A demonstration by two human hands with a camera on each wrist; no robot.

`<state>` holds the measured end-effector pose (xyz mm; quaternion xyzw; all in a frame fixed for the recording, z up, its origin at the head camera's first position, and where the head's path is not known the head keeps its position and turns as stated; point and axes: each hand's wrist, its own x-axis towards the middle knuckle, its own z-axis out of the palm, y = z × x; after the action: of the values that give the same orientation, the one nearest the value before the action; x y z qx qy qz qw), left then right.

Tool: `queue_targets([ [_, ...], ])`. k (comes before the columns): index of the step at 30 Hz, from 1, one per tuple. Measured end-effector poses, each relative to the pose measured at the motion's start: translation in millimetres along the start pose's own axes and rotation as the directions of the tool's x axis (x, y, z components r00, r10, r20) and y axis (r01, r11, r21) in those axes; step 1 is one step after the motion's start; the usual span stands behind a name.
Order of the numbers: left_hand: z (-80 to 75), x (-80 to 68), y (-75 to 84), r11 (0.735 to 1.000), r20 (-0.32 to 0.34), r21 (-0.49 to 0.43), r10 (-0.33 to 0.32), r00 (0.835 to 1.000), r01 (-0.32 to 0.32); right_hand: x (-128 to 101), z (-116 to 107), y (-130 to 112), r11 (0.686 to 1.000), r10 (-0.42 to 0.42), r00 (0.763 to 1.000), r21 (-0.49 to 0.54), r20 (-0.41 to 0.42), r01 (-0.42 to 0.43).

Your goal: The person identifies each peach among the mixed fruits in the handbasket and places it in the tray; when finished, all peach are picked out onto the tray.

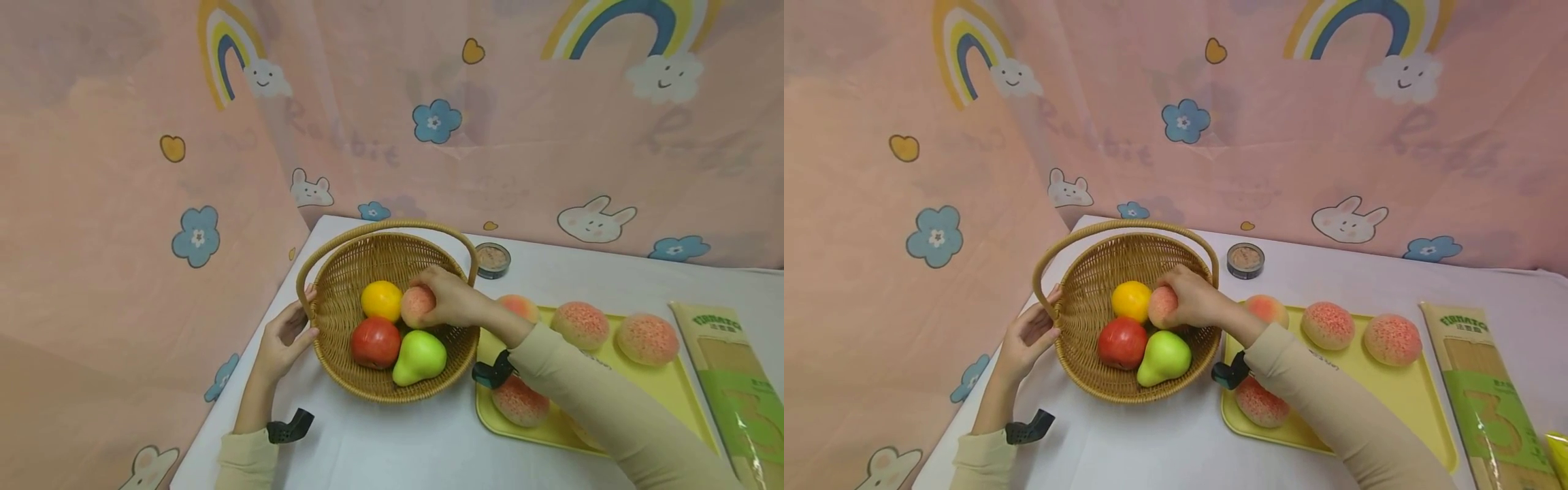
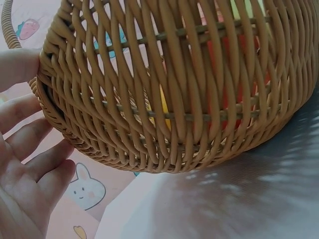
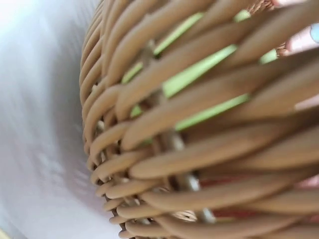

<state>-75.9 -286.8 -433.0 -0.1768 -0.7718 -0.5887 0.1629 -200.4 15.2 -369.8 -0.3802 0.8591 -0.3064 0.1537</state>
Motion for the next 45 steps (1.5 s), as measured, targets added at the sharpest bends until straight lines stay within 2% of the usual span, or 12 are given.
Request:
queue_targets([
  [11,3.2,-0.3,-2.2,1.0,0.005,-0.014,-0.014,1.0,0.014,-6.4,-3.1,3.5,0.974,-0.101,0.992,0.197,-0.082,0.115],
  [22,5.0,0.5,-3.1,1.0,0.004,-0.004,-0.011,1.0,0.011,-29.5,-15.2,-19.0,0.953,-0.136,0.98,0.252,-0.143,0.169],
  [30,3.8,-1.5,-2.8,0.997,0.005,-0.076,0.014,1.0,-0.014,-59.5,-17.2,-18.9,0.945,-0.097,0.973,0.287,-0.208,0.156],
  [37,0.0,-4.7,-2.0,0.998,-0.006,-0.069,0.014,1.0,-0.014,-95.5,-19.2,-8.9,0.876,-0.026,0.969,0.462,-0.244,0.14],
  [41,-0.4,-5.6,-1.1,0.998,-0.009,-0.066,0.004,1.0,-0.005,-122.0,-22.5,5.3,0.875,0.009,0.959,0.467,-0.282,0.129],
  [45,0.6,-4.3,-0.5,0.998,-0.01,-0.068,0.0,1.0,-0.001,-151.0,-26.3,22.4,0.899,0.068,0.942,0.43,-0.33,0.086],
])
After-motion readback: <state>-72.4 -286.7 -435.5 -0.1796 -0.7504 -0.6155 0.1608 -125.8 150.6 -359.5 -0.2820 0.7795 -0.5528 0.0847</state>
